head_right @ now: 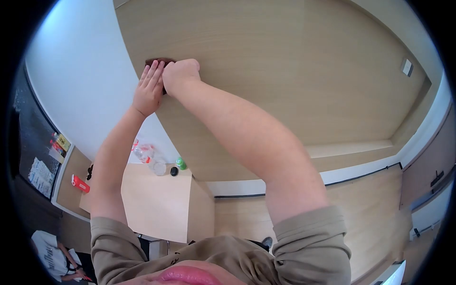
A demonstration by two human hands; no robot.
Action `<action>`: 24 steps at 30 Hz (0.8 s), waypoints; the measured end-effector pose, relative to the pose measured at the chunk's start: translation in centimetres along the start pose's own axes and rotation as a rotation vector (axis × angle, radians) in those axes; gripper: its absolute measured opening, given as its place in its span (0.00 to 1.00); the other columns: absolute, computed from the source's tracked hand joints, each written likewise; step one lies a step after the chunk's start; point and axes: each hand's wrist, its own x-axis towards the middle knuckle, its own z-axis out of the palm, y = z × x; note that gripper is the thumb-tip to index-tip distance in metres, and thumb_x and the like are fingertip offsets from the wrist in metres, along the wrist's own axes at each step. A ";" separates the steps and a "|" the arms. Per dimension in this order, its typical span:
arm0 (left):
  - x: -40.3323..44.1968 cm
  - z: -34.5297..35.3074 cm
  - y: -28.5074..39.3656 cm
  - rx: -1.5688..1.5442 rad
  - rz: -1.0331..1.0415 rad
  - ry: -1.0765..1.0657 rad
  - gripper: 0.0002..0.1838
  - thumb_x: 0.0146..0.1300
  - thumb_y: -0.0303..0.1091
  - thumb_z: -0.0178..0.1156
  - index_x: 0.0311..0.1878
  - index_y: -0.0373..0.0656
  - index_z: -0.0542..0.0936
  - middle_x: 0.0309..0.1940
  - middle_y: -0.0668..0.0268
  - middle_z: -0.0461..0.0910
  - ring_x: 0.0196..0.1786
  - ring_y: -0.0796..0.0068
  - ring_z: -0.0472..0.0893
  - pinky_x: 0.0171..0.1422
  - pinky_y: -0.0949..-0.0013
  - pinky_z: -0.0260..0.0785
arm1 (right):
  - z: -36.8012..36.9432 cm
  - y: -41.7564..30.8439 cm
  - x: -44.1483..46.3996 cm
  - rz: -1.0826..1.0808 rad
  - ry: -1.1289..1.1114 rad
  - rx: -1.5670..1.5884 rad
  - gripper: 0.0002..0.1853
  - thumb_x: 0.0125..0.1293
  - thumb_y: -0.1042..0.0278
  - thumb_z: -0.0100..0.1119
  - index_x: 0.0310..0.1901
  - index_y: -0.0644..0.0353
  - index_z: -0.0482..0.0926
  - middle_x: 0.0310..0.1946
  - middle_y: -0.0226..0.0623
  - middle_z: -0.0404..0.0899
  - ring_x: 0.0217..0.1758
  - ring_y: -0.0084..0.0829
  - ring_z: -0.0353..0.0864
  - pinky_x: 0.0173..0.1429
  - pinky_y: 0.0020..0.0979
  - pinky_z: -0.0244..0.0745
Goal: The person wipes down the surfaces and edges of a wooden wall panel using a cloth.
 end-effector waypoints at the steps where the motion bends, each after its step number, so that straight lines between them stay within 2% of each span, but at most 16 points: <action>1: 0.4 0.1 0.8 -0.004 -0.004 -0.003 0.24 0.66 0.27 0.49 0.65 0.34 0.72 0.71 0.57 0.68 0.76 0.56 0.63 0.78 0.50 0.57 | -0.2 0.7 -0.6 0.025 -0.039 0.035 0.10 0.63 0.64 0.55 0.41 0.58 0.80 0.33 0.36 0.87 0.39 0.37 0.88 0.37 0.38 0.78; 3: 2.0 0.7 2.9 0.006 0.017 0.031 0.23 0.65 0.28 0.50 0.64 0.35 0.74 0.70 0.57 0.68 0.75 0.56 0.65 0.77 0.49 0.58 | -0.8 3.2 -2.1 0.069 -0.122 0.098 0.13 0.63 0.65 0.57 0.47 0.59 0.80 0.38 0.33 0.88 0.43 0.34 0.88 0.39 0.38 0.78; 6: 5.5 2.0 6.5 0.026 0.041 0.076 0.23 0.64 0.30 0.51 0.63 0.35 0.75 0.69 0.58 0.70 0.74 0.57 0.66 0.77 0.49 0.59 | -1.9 7.8 -4.7 0.094 -0.125 0.096 0.14 0.65 0.65 0.56 0.49 0.60 0.78 0.40 0.35 0.88 0.45 0.36 0.88 0.43 0.38 0.79; 10: 11.0 3.5 12.0 0.011 0.048 0.143 0.23 0.65 0.31 0.51 0.62 0.35 0.75 0.69 0.57 0.71 0.74 0.57 0.67 0.77 0.50 0.59 | -4.1 13.6 -8.0 0.197 -0.194 -0.004 0.14 0.66 0.65 0.53 0.50 0.60 0.77 0.39 0.37 0.88 0.45 0.36 0.88 0.45 0.37 0.79; 13: 14.5 4.6 15.6 -0.058 0.067 0.230 0.19 0.67 0.30 0.51 0.59 0.34 0.78 0.68 0.58 0.72 0.73 0.58 0.68 0.77 0.51 0.59 | -5.8 17.3 -10.3 0.228 -0.249 -0.097 0.14 0.66 0.65 0.51 0.49 0.60 0.77 0.40 0.37 0.88 0.45 0.37 0.88 0.44 0.37 0.79; 15: 16.9 5.1 18.0 -0.112 0.071 0.249 0.20 0.67 0.31 0.53 0.59 0.34 0.78 0.68 0.58 0.72 0.74 0.59 0.67 0.77 0.53 0.59 | -6.4 19.6 -11.5 0.295 -0.252 -0.132 0.15 0.66 0.63 0.50 0.49 0.61 0.76 0.40 0.41 0.87 0.45 0.40 0.88 0.45 0.40 0.80; 20: 18.9 6.2 20.7 -0.151 0.060 0.344 0.21 0.67 0.33 0.54 0.60 0.35 0.78 0.69 0.60 0.71 0.75 0.62 0.65 0.79 0.55 0.57 | -5.7 22.1 -13.6 0.329 -0.168 -0.198 0.16 0.67 0.59 0.48 0.49 0.61 0.75 0.40 0.44 0.87 0.45 0.43 0.87 0.48 0.43 0.81; 24: 17.7 6.1 19.3 -0.054 0.191 0.235 0.24 0.67 0.35 0.53 0.64 0.36 0.76 0.71 0.62 0.69 0.77 0.65 0.62 0.82 0.57 0.53 | -4.8 20.9 -13.8 0.416 -0.138 -0.187 0.18 0.67 0.58 0.46 0.49 0.63 0.75 0.39 0.46 0.86 0.45 0.46 0.86 0.47 0.45 0.80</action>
